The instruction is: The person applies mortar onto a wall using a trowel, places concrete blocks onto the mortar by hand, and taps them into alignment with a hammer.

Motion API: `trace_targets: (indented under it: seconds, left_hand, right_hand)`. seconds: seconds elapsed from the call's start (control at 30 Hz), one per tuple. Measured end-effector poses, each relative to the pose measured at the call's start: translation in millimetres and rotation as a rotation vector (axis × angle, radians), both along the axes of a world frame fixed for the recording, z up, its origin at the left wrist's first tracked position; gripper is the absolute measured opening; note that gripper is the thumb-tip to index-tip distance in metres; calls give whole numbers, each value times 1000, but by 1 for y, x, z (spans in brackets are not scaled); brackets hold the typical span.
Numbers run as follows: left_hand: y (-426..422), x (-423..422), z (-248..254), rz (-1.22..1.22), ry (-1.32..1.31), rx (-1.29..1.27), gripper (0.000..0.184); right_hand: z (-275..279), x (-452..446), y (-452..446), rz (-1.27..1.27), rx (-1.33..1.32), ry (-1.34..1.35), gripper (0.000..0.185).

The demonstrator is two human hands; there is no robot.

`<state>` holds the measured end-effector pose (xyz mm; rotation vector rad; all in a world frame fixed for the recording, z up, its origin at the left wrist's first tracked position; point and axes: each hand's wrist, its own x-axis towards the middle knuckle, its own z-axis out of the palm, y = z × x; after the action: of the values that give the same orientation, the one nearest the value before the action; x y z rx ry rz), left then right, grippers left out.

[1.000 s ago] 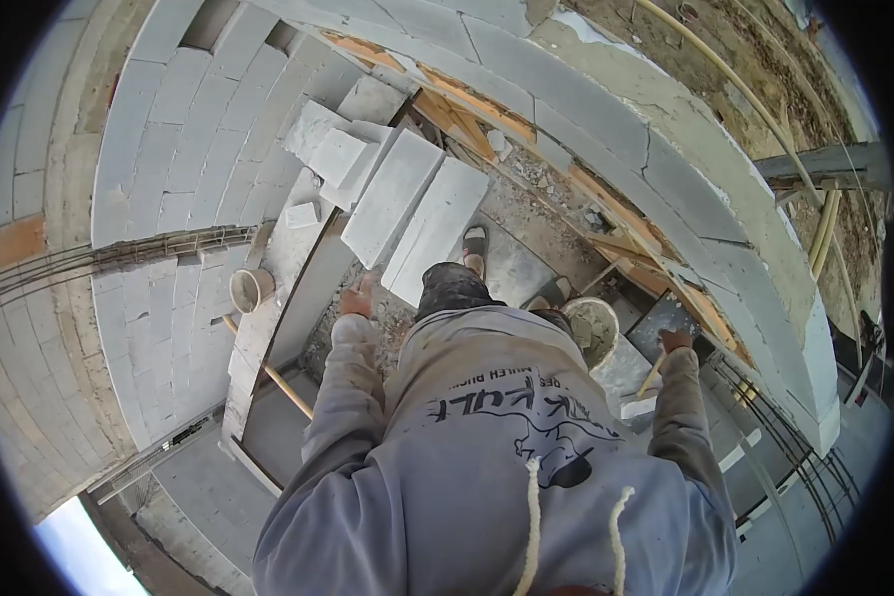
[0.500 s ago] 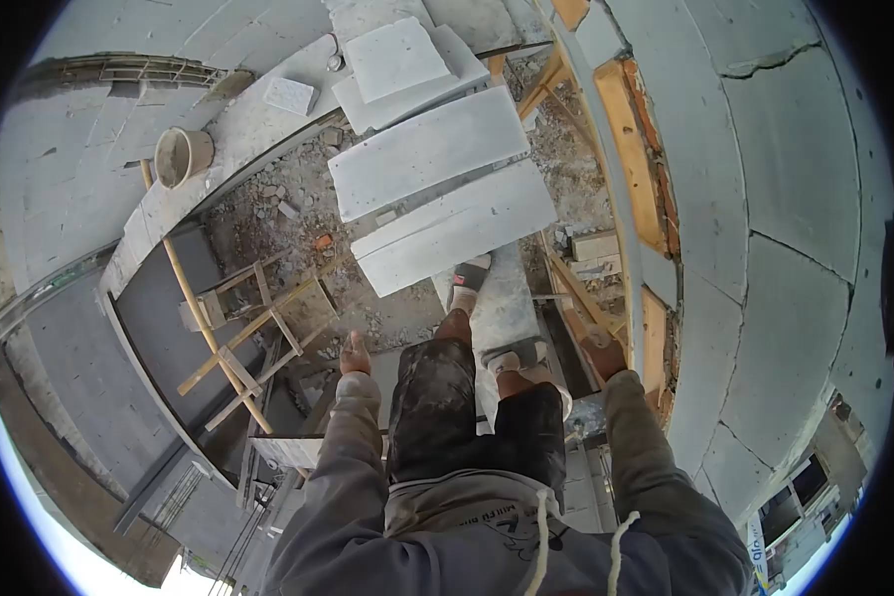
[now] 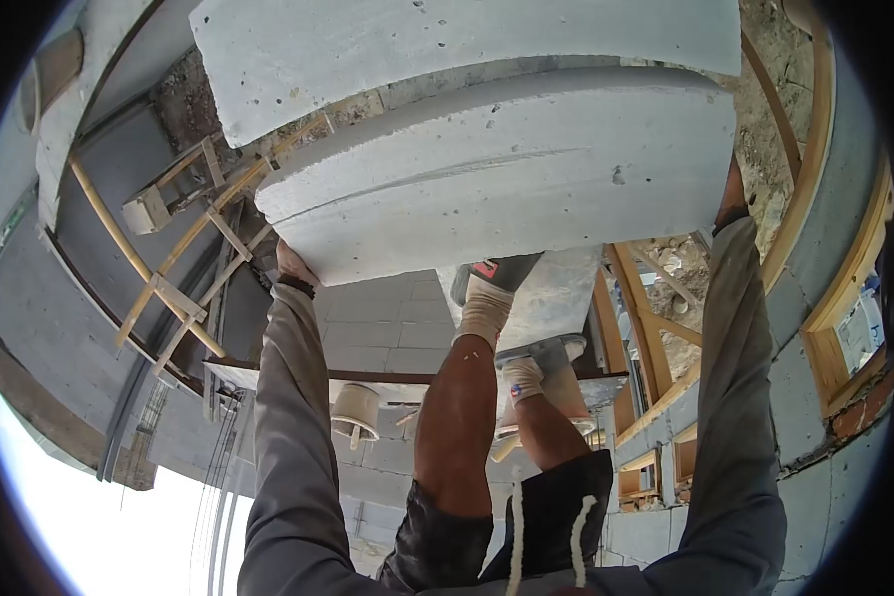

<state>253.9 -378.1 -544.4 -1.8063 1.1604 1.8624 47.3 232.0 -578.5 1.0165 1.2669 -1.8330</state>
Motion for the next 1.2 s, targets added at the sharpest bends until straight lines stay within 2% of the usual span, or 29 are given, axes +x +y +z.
trace_targets:
  seconds: [0.07,0.13,0.17,0.2,0.23,0.27,0.3,0.33,0.4,0.43,0.5,0.57,0.6,0.67,0.7,0.73,0.8,0.83,0.9,0.93,0.97,1.0,1.07,1.1,1.13,1.2]
  left_hand:
    - [-1,-17,19,38,-3,-32,63]
    - [9,-34,46,-12,-5,-132,57]
    - [9,-40,72,-96,0,-14,60]
    - [5,-43,98,-83,15,-12,60]
    - [0,-45,125,-273,-143,51,64]
    - [-4,-54,146,-469,-303,112,69]
    - [0,-76,163,-526,-469,80,75]
    - [-6,-80,162,-524,-466,78,75]
    - [-17,-88,144,-542,-731,287,67]
    - [-16,-91,137,-526,-742,316,60]
    - [-8,-92,125,-476,-659,254,59]
    - [-13,-86,120,-397,-605,178,58]
    - [-19,-80,120,-376,-583,206,66]
    - [-35,-81,125,-345,-501,242,82]
    - [-35,-76,139,-203,-372,183,94]
    - [-25,-73,156,-207,-365,173,94]
    - [16,-60,192,-1145,-183,-1126,101]
    - [38,-61,206,-1136,-167,-1117,101]
    - [74,-73,221,-1777,118,-1052,114]
    - [82,-80,215,-1776,152,-1054,114]
    - [89,-86,205,-1942,105,-960,117]
    - [93,-90,195,-2108,48,-864,119]
    - [89,-91,174,-2126,104,-953,119]
    - [84,-88,168,-2157,94,-925,117]
    - [87,-89,169,-2189,80,-895,115]
    - [98,-84,177,-2172,97,-948,109]
  right_hand:
    - [27,-10,-11,10,-46,-27,57]
    - [72,-12,-21,-46,19,-41,56]
    - [96,-4,-17,-9,70,-24,55]
    - [113,-4,-16,30,112,-3,55]
    - [132,-14,-18,41,110,12,55]
    - [148,-23,-19,51,56,-97,52]
    - [162,-29,-19,57,2,-212,50]
    - [168,-32,-17,59,1,-209,50]
    - [166,-43,-14,189,61,-220,47]
    - [164,-45,-14,186,67,-211,47]
    - [153,-44,-19,198,269,-213,55]
    - [118,-44,10,198,187,-233,55]
    - [107,-35,20,187,112,-271,54]
    - [111,-40,12,167,142,-333,54]
    - [106,-37,28,337,515,-257,56]
    - [108,-38,36,491,894,-156,59]
    - [181,-27,-48,802,1356,797,67]
    - [219,-23,-91,998,1223,1025,80]
    - [237,10,-126,1555,925,1007,103]
    - [226,21,-133,1696,832,1080,109]
    - [226,17,-145,1803,730,1032,94]
    - [219,17,-152,1793,754,1027,94]
    - [195,25,-154,1993,1088,1216,77]
    - [187,30,-149,1877,948,1190,75]
    - [189,27,-153,1864,968,1179,75]
    - [208,22,-162,2043,899,969,78]
